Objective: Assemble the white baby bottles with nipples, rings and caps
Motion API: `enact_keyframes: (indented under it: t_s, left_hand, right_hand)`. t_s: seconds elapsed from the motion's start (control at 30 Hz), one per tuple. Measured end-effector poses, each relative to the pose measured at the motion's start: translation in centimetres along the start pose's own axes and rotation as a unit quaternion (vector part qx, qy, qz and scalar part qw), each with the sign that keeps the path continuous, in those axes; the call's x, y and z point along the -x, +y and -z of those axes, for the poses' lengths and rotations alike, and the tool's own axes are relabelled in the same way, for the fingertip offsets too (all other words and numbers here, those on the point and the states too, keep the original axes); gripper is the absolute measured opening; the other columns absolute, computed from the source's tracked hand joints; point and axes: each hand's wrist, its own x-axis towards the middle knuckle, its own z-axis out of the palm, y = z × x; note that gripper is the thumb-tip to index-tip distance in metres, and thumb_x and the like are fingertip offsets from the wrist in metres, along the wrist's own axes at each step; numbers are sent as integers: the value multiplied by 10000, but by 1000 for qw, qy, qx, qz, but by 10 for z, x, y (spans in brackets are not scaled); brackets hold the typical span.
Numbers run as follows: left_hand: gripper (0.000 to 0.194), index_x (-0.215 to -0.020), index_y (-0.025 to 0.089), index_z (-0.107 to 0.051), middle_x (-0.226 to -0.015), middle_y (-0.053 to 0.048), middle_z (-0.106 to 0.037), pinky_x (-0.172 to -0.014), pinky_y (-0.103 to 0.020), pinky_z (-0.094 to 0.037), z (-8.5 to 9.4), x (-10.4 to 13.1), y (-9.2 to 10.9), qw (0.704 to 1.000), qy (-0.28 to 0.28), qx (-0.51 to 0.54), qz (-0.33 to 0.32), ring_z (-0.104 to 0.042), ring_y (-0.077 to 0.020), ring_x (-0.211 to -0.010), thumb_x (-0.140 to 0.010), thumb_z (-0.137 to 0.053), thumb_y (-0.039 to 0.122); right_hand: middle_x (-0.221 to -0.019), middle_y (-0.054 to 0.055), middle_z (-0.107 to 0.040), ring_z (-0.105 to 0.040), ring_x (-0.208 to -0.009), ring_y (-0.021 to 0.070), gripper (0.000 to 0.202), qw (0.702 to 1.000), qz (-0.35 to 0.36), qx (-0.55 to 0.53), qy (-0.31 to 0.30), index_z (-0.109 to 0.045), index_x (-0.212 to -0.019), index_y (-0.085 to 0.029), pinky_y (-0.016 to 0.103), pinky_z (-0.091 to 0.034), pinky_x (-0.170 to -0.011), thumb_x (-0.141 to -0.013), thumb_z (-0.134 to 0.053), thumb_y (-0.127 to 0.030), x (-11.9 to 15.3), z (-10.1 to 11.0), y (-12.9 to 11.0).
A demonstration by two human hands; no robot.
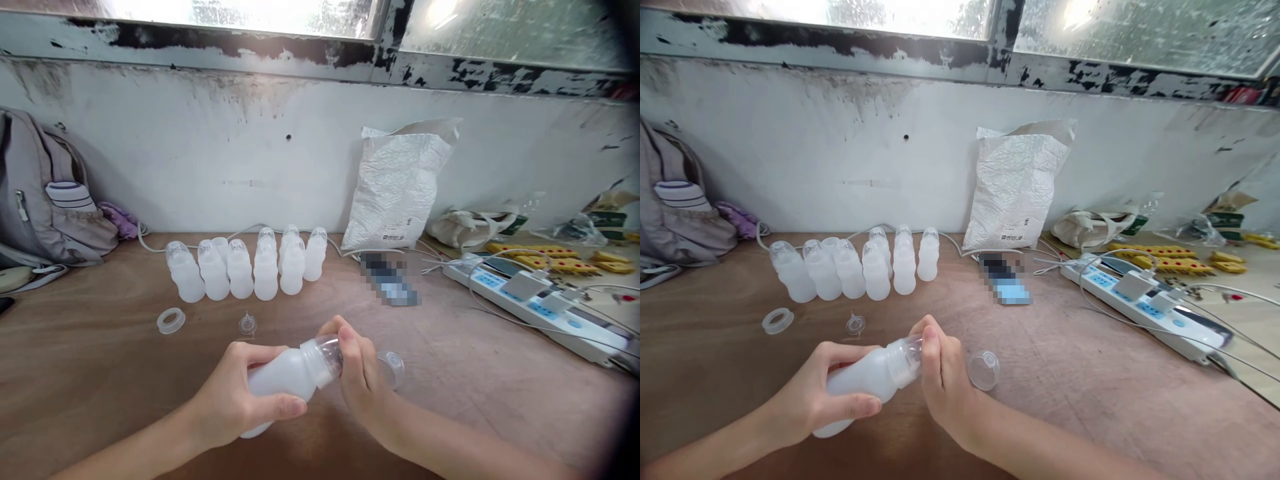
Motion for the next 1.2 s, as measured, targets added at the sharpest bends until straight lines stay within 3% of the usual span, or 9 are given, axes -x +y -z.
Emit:
enact_keyframes:
  t_s: [0.17, 0.3, 0.43, 0.53, 0.67, 0.8, 0.9, 1.0, 1.2]
  left_hand:
    - [206, -862, 145, -623, -624, 42, -459, -485, -194, -278, -1, 4, 6, 996, 11, -78, -48, -365, -74, -540, -700, -640, 272]
    - [233, -921, 172, -609, -700, 25, -545, -517, -195, -347, 4, 2, -6, 988, 35, -112, -95, -444, -93, -580, -706, -635, 258]
    - [610, -1197, 249, -456, -1027, -35, -611, -705, -280, -472, 22, 7, -24, 961, 108, -198, -162, -574, -193, -834, -653, -693, 390]
    - [818, -1297, 260, -305, -1235, -89, -498, -888, -370, -436, 49, 18, -36, 895, 216, -291, -260, -512, -255, -1060, -615, -697, 484]
    - [302, -1124, 211, -468, -1045, -69, -582, -806, -302, -470, 91, 40, -57, 802, 304, -417, -302, -565, -189, -945, -830, -510, 265]
    - [154, -950, 186, -556, -840, -38, -621, -749, -277, -474, 110, 53, -79, 730, 295, -501, -359, -582, -158, -810, -813, -506, 135]
    - [148, -907, 183, -585, -781, -31, -638, -734, -286, -481, 110, 54, -86, 699, 255, -545, -387, -580, -148, -742, -805, -502, 114]
    - [150, -889, 175, -591, -781, -39, -643, -729, -292, -483, 106, 55, -87, 700, 245, -551, -384, -578, -150, -735, -814, -476, 114]
    - [142, -884, 174, -582, -783, -34, -633, -726, -297, -473, 115, 56, -89, 704, 284, -550, -347, -570, -163, -752, -826, -461, 129]
  right_hand:
    - [-533, -12, -441, -404, -474, 137, 435, 999, 17, -24, 12, -428, -683, -216, 258, -345, -470, -931, -125, -405, 1, 1, 1]
    - [-574, -30, -410, -388, -497, 118, 350, 995, 59, 20, -74, -426, -779, -208, 237, -328, -482, -924, -182, -413, -7, 8, -18]
    - [-546, -64, -380, -341, -461, 89, 215, 982, 92, 79, -142, -416, -936, -194, 209, -292, -448, -903, -326, -386, -24, 18, -48]
    - [-530, -67, -391, -334, -431, 75, 192, 980, 139, 119, -75, -442, -920, -192, 197, -253, -407, -894, -386, -374, -45, 28, -71]
    - [-527, -54, -435, -408, -437, 86, 224, 948, 230, 190, 108, -473, -924, -201, 204, -287, -425, -888, -393, -407, -93, 38, -107]
    - [-634, -9, -546, -510, -541, 127, 273, 896, 269, 300, 185, -474, -1012, -197, 246, -364, -528, -885, -383, -421, -158, 24, -131]
    - [-735, 46, -608, -565, -659, 189, 318, 879, 210, 400, 154, -463, -1066, -184, 283, -383, -581, -891, -350, -424, -202, -3, -131]
    - [-932, 120, -615, -570, -830, 249, 354, 865, 98, 491, 34, -439, -1125, -172, 320, -400, -648, -894, -322, -414, -231, -33, -119]
    - [-1018, 117, -608, -559, -901, 259, 266, 850, 17, 518, -95, -562, -987, -187, 329, -421, -686, -810, -490, -371, -245, -70, -87]
